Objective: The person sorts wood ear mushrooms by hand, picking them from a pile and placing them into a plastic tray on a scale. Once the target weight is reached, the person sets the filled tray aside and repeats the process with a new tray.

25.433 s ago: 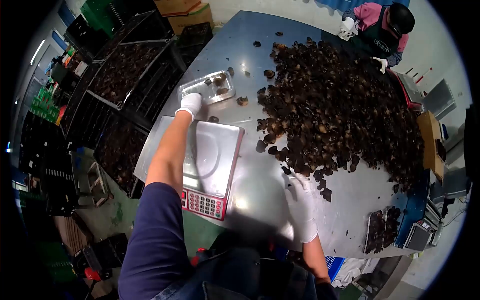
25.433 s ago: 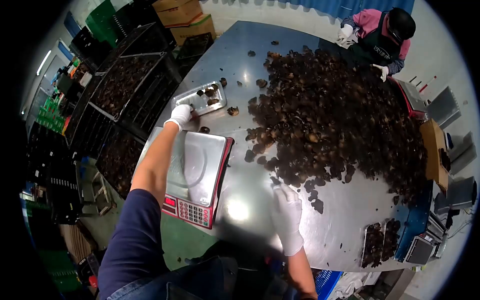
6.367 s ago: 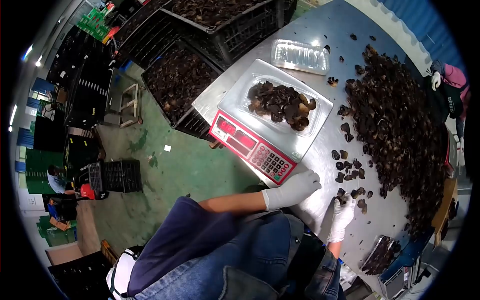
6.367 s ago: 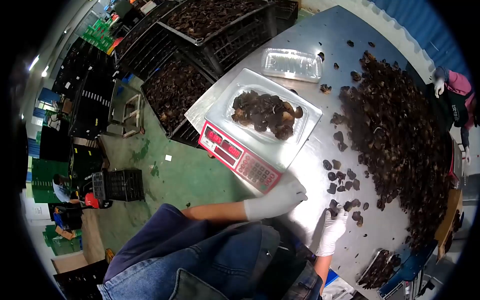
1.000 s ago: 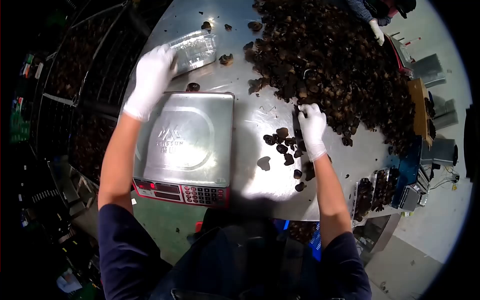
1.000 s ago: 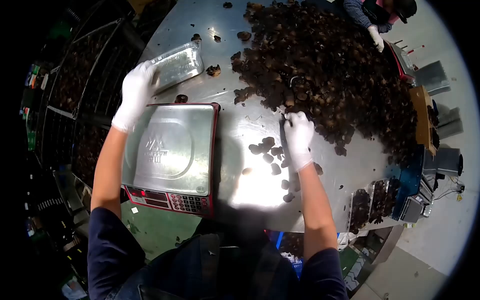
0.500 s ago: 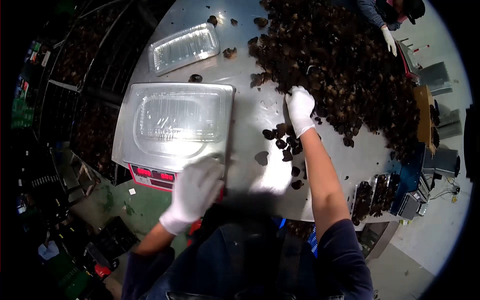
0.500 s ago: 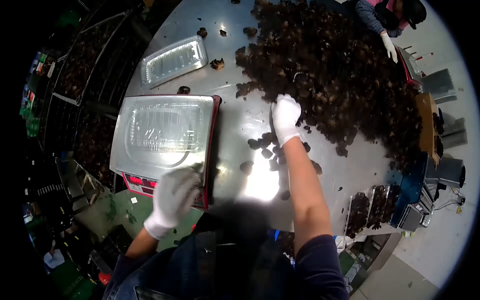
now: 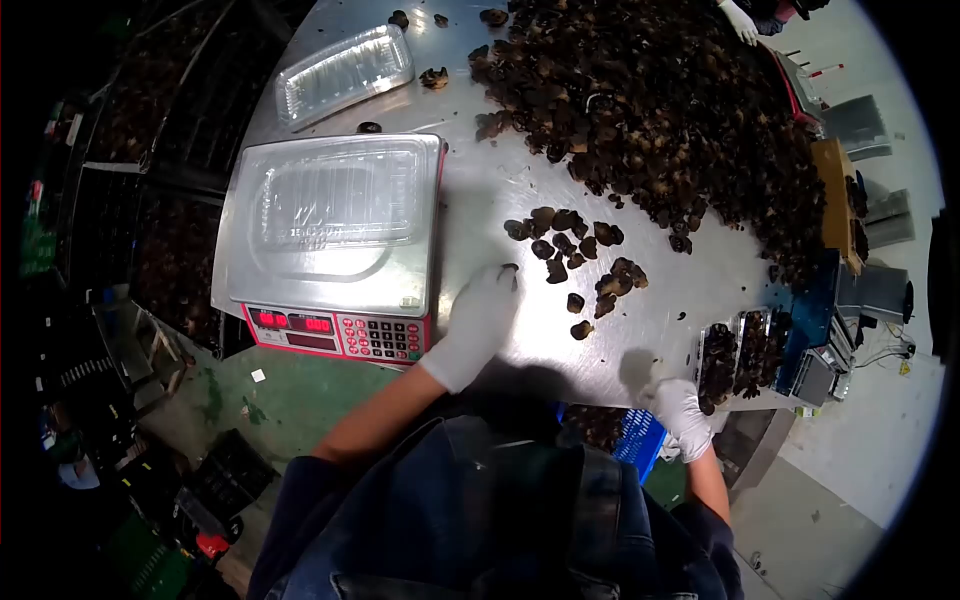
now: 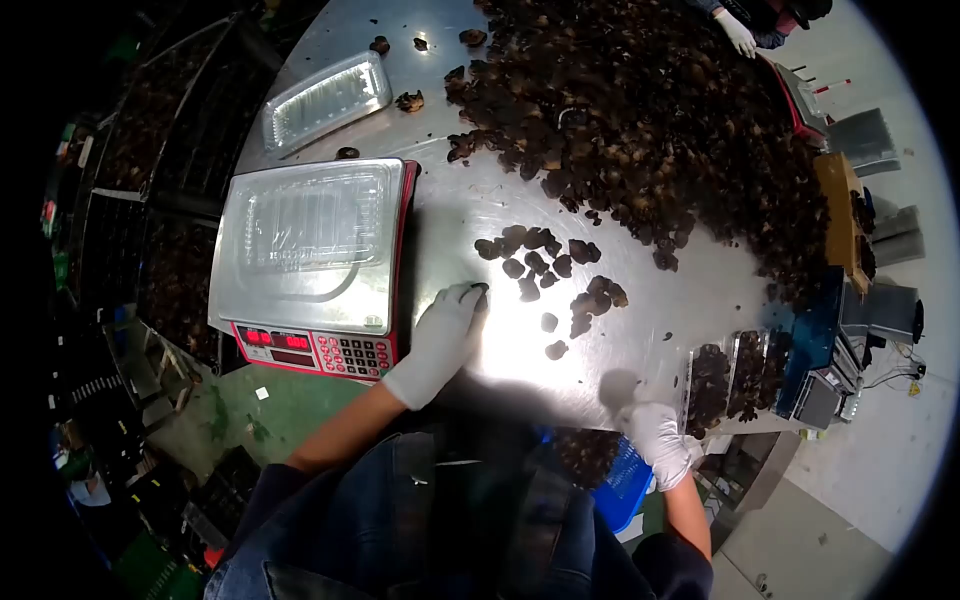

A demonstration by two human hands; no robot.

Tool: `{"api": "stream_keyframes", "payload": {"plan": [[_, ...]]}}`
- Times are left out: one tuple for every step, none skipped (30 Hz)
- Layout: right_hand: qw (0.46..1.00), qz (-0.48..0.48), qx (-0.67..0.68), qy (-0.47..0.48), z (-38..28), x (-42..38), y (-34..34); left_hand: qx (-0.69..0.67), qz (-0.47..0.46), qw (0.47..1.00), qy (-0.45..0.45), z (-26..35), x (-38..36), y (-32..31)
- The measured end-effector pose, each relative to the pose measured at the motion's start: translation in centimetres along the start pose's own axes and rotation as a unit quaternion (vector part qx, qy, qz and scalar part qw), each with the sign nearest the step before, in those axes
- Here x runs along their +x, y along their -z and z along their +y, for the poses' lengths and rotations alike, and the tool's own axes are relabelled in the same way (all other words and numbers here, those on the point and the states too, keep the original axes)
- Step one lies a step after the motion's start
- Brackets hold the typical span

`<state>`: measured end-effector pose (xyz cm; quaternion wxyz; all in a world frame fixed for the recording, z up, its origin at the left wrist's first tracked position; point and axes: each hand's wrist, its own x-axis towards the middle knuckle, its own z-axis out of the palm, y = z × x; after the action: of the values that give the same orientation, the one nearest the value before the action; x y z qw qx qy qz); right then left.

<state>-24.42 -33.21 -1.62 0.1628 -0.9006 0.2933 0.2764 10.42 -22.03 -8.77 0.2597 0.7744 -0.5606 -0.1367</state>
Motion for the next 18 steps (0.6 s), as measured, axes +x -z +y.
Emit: {"api": "stream_keyframes", "payload": {"plan": [[0.995,0.052,-0.007,-0.080,-0.7,0.3,-0.4,0.004,0.000,1.000,-0.002,-0.2,0.2,-1.1],[0.985,0.116,-0.003,-0.129,-2.3,2.0,0.9,-0.005,0.000,1.000,0.017,-0.3,0.5,-2.2],[0.947,0.293,0.092,-0.095,-3.2,4.0,1.1,-0.015,0.000,0.999,0.035,-0.2,0.8,-2.7],[0.924,0.345,0.104,-0.129,-4.8,6.4,2.0,0.042,-0.060,0.997,0.014,0.3,0.8,-2.6],[0.910,0.379,0.118,-0.125,-5.4,8.5,2.7,0.045,-0.059,0.997,0.013,0.9,1.0,-2.0],[0.884,0.431,0.142,-0.110,-6.1,10.8,3.8,-0.004,-0.053,0.998,0.018,1.6,1.3,-1.3],[0.845,0.484,0.217,-0.070,-6.6,13.1,4.5,-0.052,-0.048,0.997,0.023,2.1,1.5,-0.8],[0.854,0.462,0.207,-0.119,-7.0,15.1,4.9,-0.027,-0.055,0.998,0.028,1.9,2.6,-0.8],[0.841,0.470,0.245,-0.106,-7.6,16.9,5.9,-0.023,-0.056,0.998,0.028,1.8,3.9,-0.8],[0.840,0.498,0.202,-0.066,-6.9,19.3,5.7,-0.018,0.002,1.000,0.011,1.7,5.3,-0.9],[0.886,0.422,0.129,-0.141,-7.6,20.7,6.6,-0.013,0.059,0.998,-0.006,1.6,6.7,-1.1],[0.893,0.423,0.099,-0.118,-7.0,22.3,6.1,-0.012,0.058,0.998,-0.006,1.3,8.2,-1.6],[0.899,0.422,0.069,-0.094,-6.3,23.5,5.4,0.031,0.029,0.999,-0.014,0.7,9.6,-2.3],[0.899,0.419,0.077,-0.097,-6.0,23.5,5.8,0.073,-0.001,0.997,-0.020,0.2,10.4,-2.8],[0.900,0.417,0.084,-0.101,-5.8,23.4,6.1,0.072,-0.001,0.997,-0.018,-0.4,10.8,-3.2],[0.881,0.448,0.123,-0.084,-5.6,23.0,6.4,-0.043,-0.008,0.999,0.025,-0.7,11.0,-2.9],[0.892,0.424,0.112,-0.109,-5.4,22.2,6.5,-0.157,-0.014,0.985,0.069,-1.0,11.0,-2.6],[0.900,0.407,0.097,-0.124,-5.3,21.4,6.5,-0.158,-0.013,0.985,0.071,-1.1,10.8,-2.3]]}}
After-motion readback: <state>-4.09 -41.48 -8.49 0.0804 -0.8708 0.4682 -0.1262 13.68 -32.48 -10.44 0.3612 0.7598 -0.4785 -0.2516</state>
